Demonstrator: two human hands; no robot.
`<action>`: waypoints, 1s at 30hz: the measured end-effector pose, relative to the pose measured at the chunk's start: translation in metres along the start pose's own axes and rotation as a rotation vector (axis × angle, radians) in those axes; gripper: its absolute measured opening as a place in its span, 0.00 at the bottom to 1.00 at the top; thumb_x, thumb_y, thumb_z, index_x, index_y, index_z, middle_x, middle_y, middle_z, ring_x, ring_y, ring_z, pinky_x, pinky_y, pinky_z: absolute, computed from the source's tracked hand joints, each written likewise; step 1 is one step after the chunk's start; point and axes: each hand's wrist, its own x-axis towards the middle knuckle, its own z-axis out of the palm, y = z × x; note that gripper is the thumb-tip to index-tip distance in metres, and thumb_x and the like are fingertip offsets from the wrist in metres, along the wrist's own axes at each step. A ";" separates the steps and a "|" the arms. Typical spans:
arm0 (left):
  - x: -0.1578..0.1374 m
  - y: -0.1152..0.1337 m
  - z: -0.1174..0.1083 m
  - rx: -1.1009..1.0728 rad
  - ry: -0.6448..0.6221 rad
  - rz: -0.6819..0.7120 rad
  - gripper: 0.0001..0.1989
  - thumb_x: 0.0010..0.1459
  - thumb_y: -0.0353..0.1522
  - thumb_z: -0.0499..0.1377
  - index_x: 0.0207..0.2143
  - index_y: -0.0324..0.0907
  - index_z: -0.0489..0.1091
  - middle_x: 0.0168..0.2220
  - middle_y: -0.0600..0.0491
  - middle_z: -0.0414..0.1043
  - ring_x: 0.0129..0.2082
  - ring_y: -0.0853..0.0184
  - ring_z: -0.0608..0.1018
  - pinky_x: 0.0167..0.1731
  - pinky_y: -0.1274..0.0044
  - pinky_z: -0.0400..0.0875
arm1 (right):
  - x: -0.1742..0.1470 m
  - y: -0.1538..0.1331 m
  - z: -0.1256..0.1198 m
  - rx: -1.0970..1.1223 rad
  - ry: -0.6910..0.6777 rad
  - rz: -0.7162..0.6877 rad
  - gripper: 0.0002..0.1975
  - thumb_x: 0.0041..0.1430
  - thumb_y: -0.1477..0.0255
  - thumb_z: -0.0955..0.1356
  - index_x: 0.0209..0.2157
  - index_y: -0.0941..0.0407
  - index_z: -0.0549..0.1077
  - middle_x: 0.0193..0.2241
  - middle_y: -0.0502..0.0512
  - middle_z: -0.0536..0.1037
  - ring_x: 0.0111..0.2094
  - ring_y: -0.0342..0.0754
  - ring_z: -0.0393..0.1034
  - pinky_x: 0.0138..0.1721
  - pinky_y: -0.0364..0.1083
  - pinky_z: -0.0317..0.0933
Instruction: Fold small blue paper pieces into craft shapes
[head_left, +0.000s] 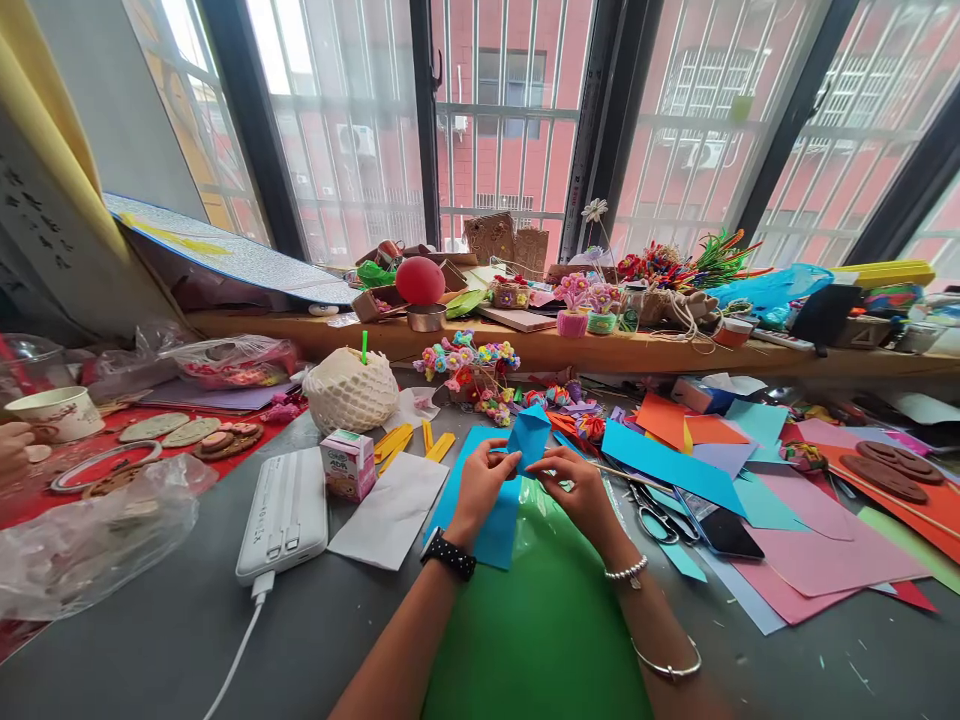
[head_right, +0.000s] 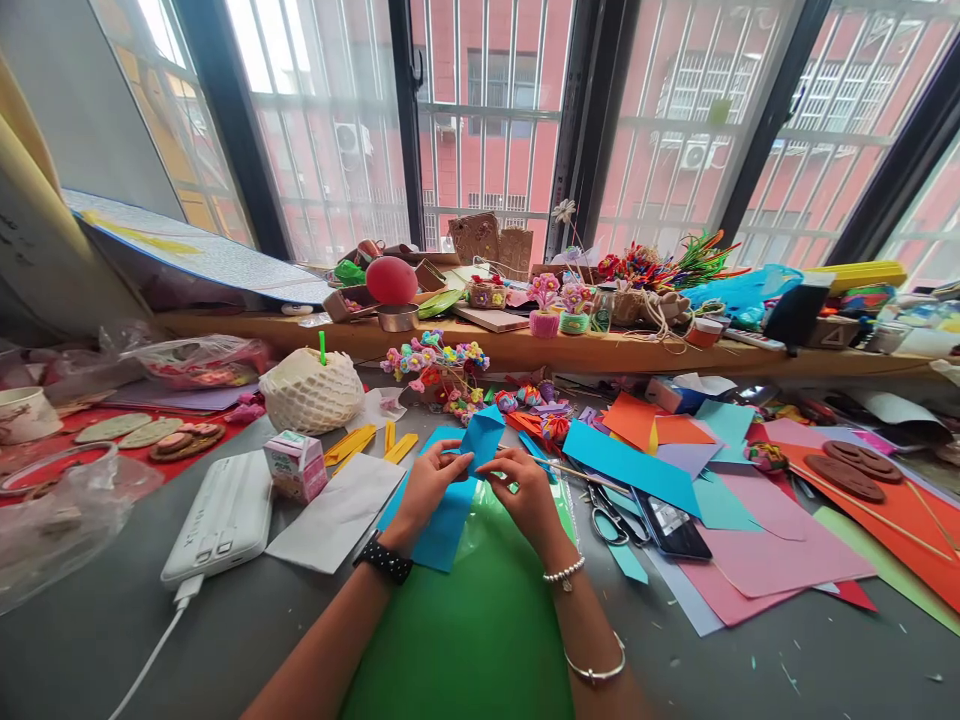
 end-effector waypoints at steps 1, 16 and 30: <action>0.000 0.000 0.000 0.015 0.000 0.020 0.19 0.39 0.36 0.61 0.34 0.37 0.62 0.19 0.57 0.68 0.21 0.71 0.71 0.25 0.78 0.65 | 0.000 0.001 0.000 0.000 0.000 0.002 0.08 0.50 0.73 0.63 0.30 0.53 0.74 0.31 0.54 0.69 0.34 0.46 0.64 0.31 0.43 0.61; -0.007 0.007 0.006 0.074 -0.074 0.052 0.17 0.40 0.33 0.60 0.31 0.39 0.55 0.18 0.59 0.65 0.21 0.71 0.70 0.24 0.79 0.64 | 0.001 0.007 0.005 0.146 0.091 0.182 0.13 0.49 0.62 0.63 0.24 0.58 0.69 0.22 0.52 0.70 0.22 0.43 0.63 0.24 0.42 0.59; -0.003 -0.001 0.004 0.014 -0.203 -0.040 0.30 0.34 0.30 0.65 0.41 0.35 0.57 0.19 0.59 0.64 0.24 0.70 0.72 0.26 0.79 0.64 | 0.001 0.005 0.006 0.193 0.156 0.220 0.12 0.47 0.62 0.64 0.24 0.58 0.67 0.21 0.51 0.70 0.21 0.43 0.62 0.23 0.42 0.57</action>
